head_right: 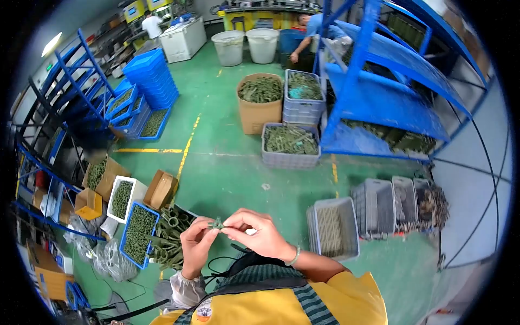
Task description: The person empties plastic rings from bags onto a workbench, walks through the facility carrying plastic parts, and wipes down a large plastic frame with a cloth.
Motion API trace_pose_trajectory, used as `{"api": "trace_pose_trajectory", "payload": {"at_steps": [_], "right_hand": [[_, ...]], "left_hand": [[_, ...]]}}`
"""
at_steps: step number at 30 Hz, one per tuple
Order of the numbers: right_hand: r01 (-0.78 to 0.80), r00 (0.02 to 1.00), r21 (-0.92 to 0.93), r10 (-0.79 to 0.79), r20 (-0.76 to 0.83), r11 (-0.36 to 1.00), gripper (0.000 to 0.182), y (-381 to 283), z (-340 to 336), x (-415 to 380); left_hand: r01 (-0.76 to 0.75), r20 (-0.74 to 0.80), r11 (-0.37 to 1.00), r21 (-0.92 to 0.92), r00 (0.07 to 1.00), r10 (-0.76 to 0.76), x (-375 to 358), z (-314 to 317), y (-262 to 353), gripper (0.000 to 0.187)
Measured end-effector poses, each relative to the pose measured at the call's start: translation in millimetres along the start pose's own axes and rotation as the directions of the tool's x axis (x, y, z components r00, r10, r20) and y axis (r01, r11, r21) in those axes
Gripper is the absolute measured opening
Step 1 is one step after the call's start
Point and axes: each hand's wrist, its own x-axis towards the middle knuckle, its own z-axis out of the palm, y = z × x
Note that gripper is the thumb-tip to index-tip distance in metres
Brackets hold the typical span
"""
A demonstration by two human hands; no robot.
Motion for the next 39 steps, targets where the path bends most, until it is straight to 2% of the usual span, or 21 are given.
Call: {"api": "trace_pose_trajectory", "payload": {"at_steps": [2,3,4,7,9,12,17,19,20,21,22,24,25,26,27,28,30,34,37,39], "right_hand": [[-0.023,1.0,-0.007,0.023,-0.005,1.0,0.01,25.6,-15.3,53.4],[0.024,1.0,-0.023,-0.024,-0.007,0.999,0.012,32.9,-24.8,84.4],[-0.038,0.998,0.032,0.039,-0.051,0.999,0.014,39.3,-29.9,112.9],[0.104,0.981,-0.218,-0.136,-0.139,0.97,0.022,58.2,-55.7,206.2],[0.136,0.953,-0.376,-0.225,-0.202,0.916,0.022,65.1,-75.1,263.6],[0.132,0.918,-0.341,-0.244,-0.312,0.931,0.02,86.7,-106.6,337.1],[0.115,0.908,-0.402,-0.26,-0.328,0.908,0.02,126.9,-140.6,474.5],[0.073,0.922,-0.374,-0.206,-0.329,0.925,0.027,145.8,-150.5,536.7],[0.134,0.924,-0.464,-0.28,-0.262,0.876,0.029,158.2,-156.4,571.8],[0.199,0.918,-0.546,-0.35,-0.185,0.814,0.031,170.1,-163.8,610.7],[0.265,0.906,-0.618,-0.41,-0.102,0.74,0.033,180.5,-171.6,652.5],[0.316,0.914,-0.528,-0.402,-0.053,0.788,0.032,207.4,-178.8,734.6],[0.296,0.93,-0.515,-0.366,-0.037,0.804,0.031,213.9,-178.1,771.5],[0.276,0.945,-0.5,-0.327,-0.015,0.821,0.031,219.9,-176.8,807.4],[0.363,0.919,-0.504,-0.392,0.052,0.784,0.03,225.9,-175.0,847.4],[0.373,0.924,-0.446,-0.369,0.1,0.814,0.028,231.2,-171.0,883.7],[0.464,0.885,-0.414,-0.422,0.195,0.783,0.026,249.2,-163.0,953.7],[0.539,0.842,-0.414,-0.46,0.281,0.734,0.026,286.2,-164.5,1081.9],[0.505,0.863,-0.435,-0.441,0.246,0.746,0.027,322.1,-182.4,1170.2],[0.401,0.916,-0.462,-0.36,0.179,0.791,0.029,335.7,-202.3,1223.3]], "left_hand": [[0.016,0.002,0.999,-0.047,1.0,-0.016,56.3,-12.1,-22.4,0.016],[0.029,0.004,0.995,-0.097,1.0,-0.029,87.9,-17.6,-38.3,0.015],[0.043,0.015,0.988,-0.148,0.999,-0.041,120.1,-22.6,-50.8,0.015],[0.124,0.095,0.975,-0.187,0.99,-0.107,232.6,-37.3,-78.9,0.013],[0.196,0.174,0.969,-0.153,0.97,-0.169,300.8,-45.6,-95.7,0.013],[0.238,0.234,0.924,-0.298,0.957,-0.171,391.5,-39.1,-103.6,0.015],[0.256,0.277,0.921,-0.295,0.945,-0.174,536.5,-75.8,-153.2,0.015],[0.155,0.246,0.971,-0.18,0.963,-0.108,598.0,-98.8,-176.3,0.014],[0.104,0.228,0.988,-0.117,0.971,-0.075,629.2,-111.2,-187.7,0.013],[0.095,0.191,0.982,-0.164,0.98,-0.063,660.9,-123.0,-202.1,0.011],[0.107,0.162,0.986,-0.127,0.983,-0.086,691.3,-137.5,-210.1,0.011],[0.12,0.104,0.991,-0.063,0.988,-0.113,759.8,-169.6,-222.1,0.01],[0.172,0.077,0.981,-0.088,0.983,-0.165,788.5,-188.7,-224.1,0.009],[0.118,0.046,0.993,-0.022,0.992,-0.117,815.7,-208.9,-230.7,0.006],[0.118,0.002,0.993,-0.021,0.993,-0.118,841.4,-226.7,-231.6,0.005],[0.116,-0.045,0.993,-0.02,0.992,-0.116,863.2,-244.7,-230.3,0.004],[0.129,-0.149,0.991,-0.016,0.98,-0.13,905.0,-276.8,-238.0,0.004],[0.127,-0.284,0.967,-0.222,0.94,-0.189,1001.0,-320.8,-273.2,0.005],[0.198,-0.192,0.957,-0.214,0.952,-0.24,1098.7,-344.2,-300.1,0.011],[0.216,-0.109,0.952,-0.219,0.964,-0.244,1170.6,-360.4,-325.1,0.009]]}}
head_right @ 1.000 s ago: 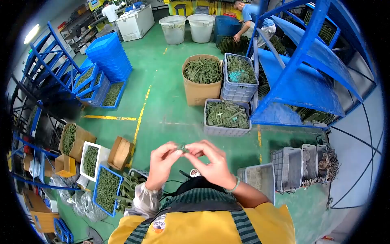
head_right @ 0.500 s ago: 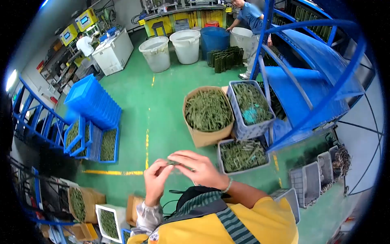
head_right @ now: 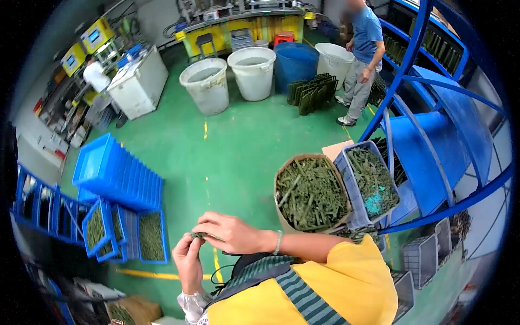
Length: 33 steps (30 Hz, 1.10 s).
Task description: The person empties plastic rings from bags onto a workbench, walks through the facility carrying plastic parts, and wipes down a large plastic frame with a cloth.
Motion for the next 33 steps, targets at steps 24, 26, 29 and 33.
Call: {"api": "trace_pose_trajectory", "payload": {"at_steps": [24,26,29,33], "right_hand": [[-0.529,0.756,-0.098,0.415,-0.507,0.843,0.03,473.1,-293.4,319.8],[-0.55,0.763,-0.029,0.488,-0.425,0.835,0.034,525.7,-320.0,339.6],[-0.658,0.679,0.079,0.635,-0.367,0.749,0.037,640.2,-364.2,335.8],[-0.874,0.414,0.088,0.829,-0.375,0.477,0.042,812.2,-427.1,283.4]], "left_hand": [[0.368,0.674,0.928,0.061,0.671,-0.31,735.2,244.7,-108.9,0.008],[0.431,0.578,0.899,0.073,0.717,-0.391,784.1,254.0,-124.0,0.007],[0.412,0.483,0.905,0.103,0.775,-0.407,866.8,271.7,-165.4,0.007],[0.444,0.443,0.89,0.101,0.781,-0.44,981.9,313.1,-228.6,0.008]]}}
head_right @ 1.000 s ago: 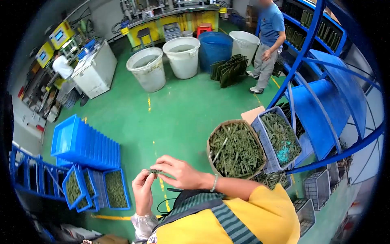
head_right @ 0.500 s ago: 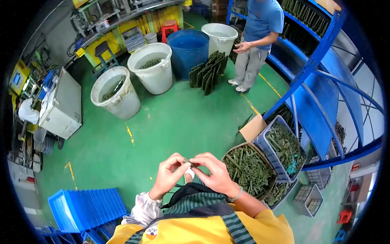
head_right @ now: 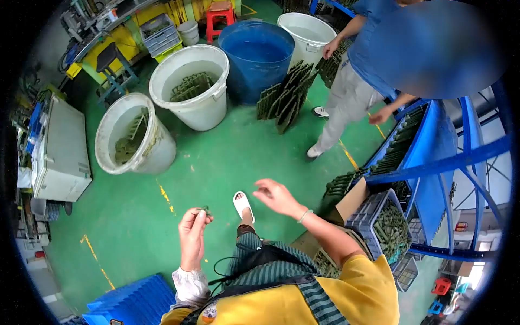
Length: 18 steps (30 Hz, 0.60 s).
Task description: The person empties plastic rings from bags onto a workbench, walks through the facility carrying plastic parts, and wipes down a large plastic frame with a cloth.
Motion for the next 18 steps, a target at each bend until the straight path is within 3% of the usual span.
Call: {"api": "trace_pose_trajectory", "payload": {"at_steps": [3,6,8,10,15,18], "right_hand": [[-0.227,0.972,-0.066,0.23,0.041,0.972,0.045,46.8,-21.5,77.8],[-0.021,0.997,0.231,0.002,0.082,0.973,0.055,11.7,-33.3,109.4],[0.041,0.995,0.452,-0.079,0.066,0.891,0.071,-36.5,-46.8,118.6],[0.177,0.984,0.282,-0.18,-0.012,0.943,0.069,-74.1,-64.0,126.7],[0.267,0.961,0.064,-0.26,-0.097,0.962,0.038,-108.7,-102.7,138.1],[0.238,0.969,0.028,-0.236,-0.078,0.971,0.037,-101.0,-110.8,148.7]], "left_hand": [[0.1,0.0,0.994,0.052,0.995,-0.1,88.6,5.0,-3.1,0.012],[0.2,0.056,0.975,0.097,0.977,-0.206,145.2,30.6,2.0,0.017],[0.243,0.143,0.966,0.084,0.957,-0.253,166.7,50.8,4.5,0.02],[0.223,0.25,0.966,0.129,0.935,-0.25,182.8,67.5,3.8,0.019],[0.168,0.327,0.985,0.036,0.93,-0.171,197.1,108.5,29.7,0.017],[0.091,0.387,0.994,0.065,0.916,-0.109,218.4,107.7,25.6,0.016]]}}
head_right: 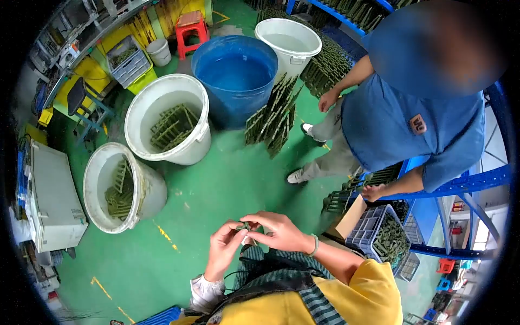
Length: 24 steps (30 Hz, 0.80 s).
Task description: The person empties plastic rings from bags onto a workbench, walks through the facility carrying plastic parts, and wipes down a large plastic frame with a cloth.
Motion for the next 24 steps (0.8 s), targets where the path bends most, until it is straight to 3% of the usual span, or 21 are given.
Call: {"api": "trace_pose_trajectory", "payload": {"at_steps": [5,8,9,12,14,18,24], "right_hand": [[-0.051,0.994,0.045,0.055,-0.09,0.998,0.035,1.0,3.6,-7.3],[-0.152,0.965,-0.024,0.143,-0.221,0.988,0.033,-32.7,-16.5,-45.3],[-0.162,0.954,-0.055,0.142,-0.264,0.985,0.033,-44.7,-27.5,-60.8],[-0.053,0.899,-0.185,-0.034,-0.437,0.981,0.035,-89.2,-66.4,-112.2],[-0.005,0.844,-0.275,-0.143,-0.516,0.962,0.037,-106.6,-85.4,-149.8],[0.017,0.687,-0.33,-0.251,-0.682,0.944,0.043,-111.8,-109.4,-223.5],[-0.102,0.573,-0.311,-0.2,-0.795,0.945,0.044,-90.0,-158.3,-340.3]], "left_hand": [[0.047,0.048,0.987,0.152,0.997,-0.055,13.4,-5.2,-1.8,0.014],[0.052,0.324,0.975,0.215,0.938,-0.122,19.2,24.0,22.6,0.012],[-0.026,0.414,0.969,0.246,0.907,-0.081,20.7,41.0,32.9,0.013],[-0.205,0.662,0.951,0.233,0.75,-0.001,24.1,106.4,63.4,0.013],[-0.247,0.784,0.945,0.215,0.621,-0.016,18.6,155.0,79.5,0.013],[-0.352,0.925,0.914,0.202,0.374,-0.06,9.7,244.0,75.5,0.015],[-0.327,0.952,0.908,0.262,0.245,-0.187,-11.1,365.9,11.5,0.016]]}}
